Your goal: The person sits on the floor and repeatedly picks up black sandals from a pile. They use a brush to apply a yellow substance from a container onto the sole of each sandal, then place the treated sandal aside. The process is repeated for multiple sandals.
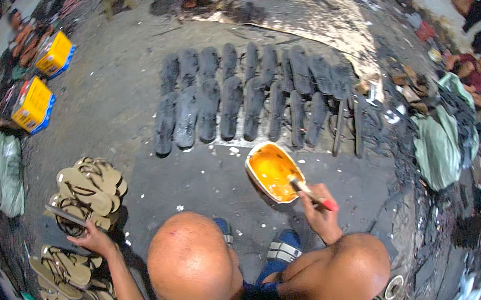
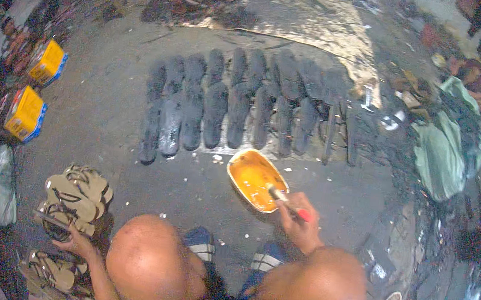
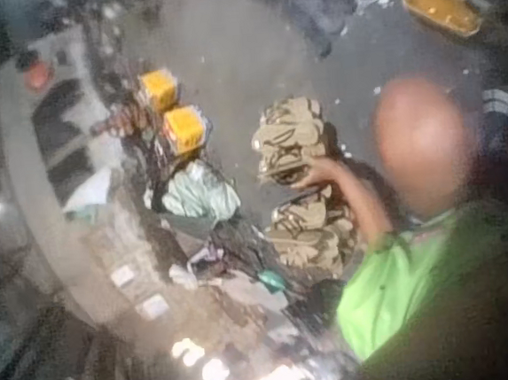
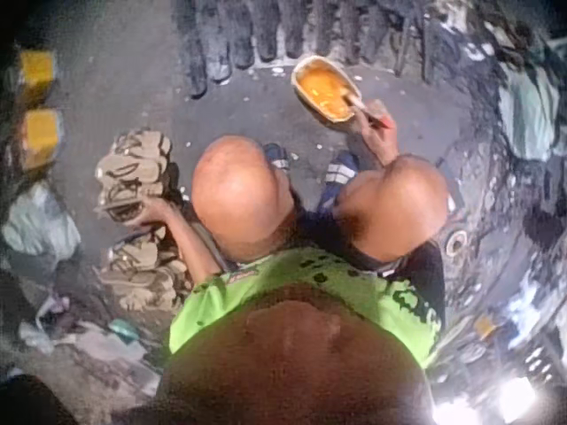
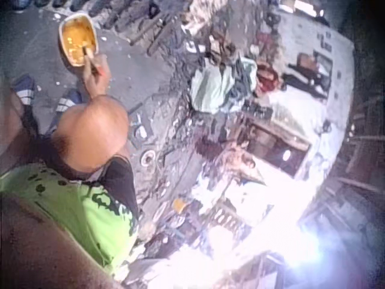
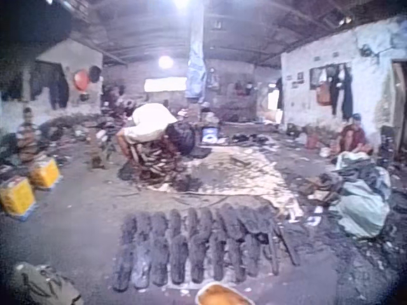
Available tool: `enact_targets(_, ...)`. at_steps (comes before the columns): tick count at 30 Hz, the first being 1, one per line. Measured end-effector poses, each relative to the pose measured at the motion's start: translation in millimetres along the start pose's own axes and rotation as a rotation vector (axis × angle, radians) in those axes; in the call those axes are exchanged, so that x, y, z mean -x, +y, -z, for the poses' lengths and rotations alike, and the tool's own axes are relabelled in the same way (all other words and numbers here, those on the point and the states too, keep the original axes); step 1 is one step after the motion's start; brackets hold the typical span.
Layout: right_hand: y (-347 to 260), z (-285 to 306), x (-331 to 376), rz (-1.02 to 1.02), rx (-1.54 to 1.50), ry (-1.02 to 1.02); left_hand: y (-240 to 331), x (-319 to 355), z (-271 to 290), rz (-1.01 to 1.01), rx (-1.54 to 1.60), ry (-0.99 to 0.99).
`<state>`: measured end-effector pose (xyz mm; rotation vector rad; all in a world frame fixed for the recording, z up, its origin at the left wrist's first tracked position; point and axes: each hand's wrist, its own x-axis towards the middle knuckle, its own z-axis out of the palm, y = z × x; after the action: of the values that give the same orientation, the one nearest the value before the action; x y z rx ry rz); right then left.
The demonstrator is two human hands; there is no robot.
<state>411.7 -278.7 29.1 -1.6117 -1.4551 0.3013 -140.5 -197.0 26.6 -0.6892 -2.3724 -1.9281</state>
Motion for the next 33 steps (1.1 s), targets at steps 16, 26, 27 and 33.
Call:
enact_targets(16,-18,0,6,-0.100,0.159,-0.042,5,207,67,-0.638,-0.287,-1.326)
enact_targets(26,-5,9,23,-0.475,0.228,-0.232,-44,166,-96,-0.483,-0.091,-1.664)
enact_targets(27,-9,9,24,-0.469,0.195,-0.191,-48,160,-100,-0.468,0.001,-1.646)
enact_targets(33,-24,13,-3,-0.751,-0.418,-0.227,131,158,-137,0.466,0.489,-1.607)
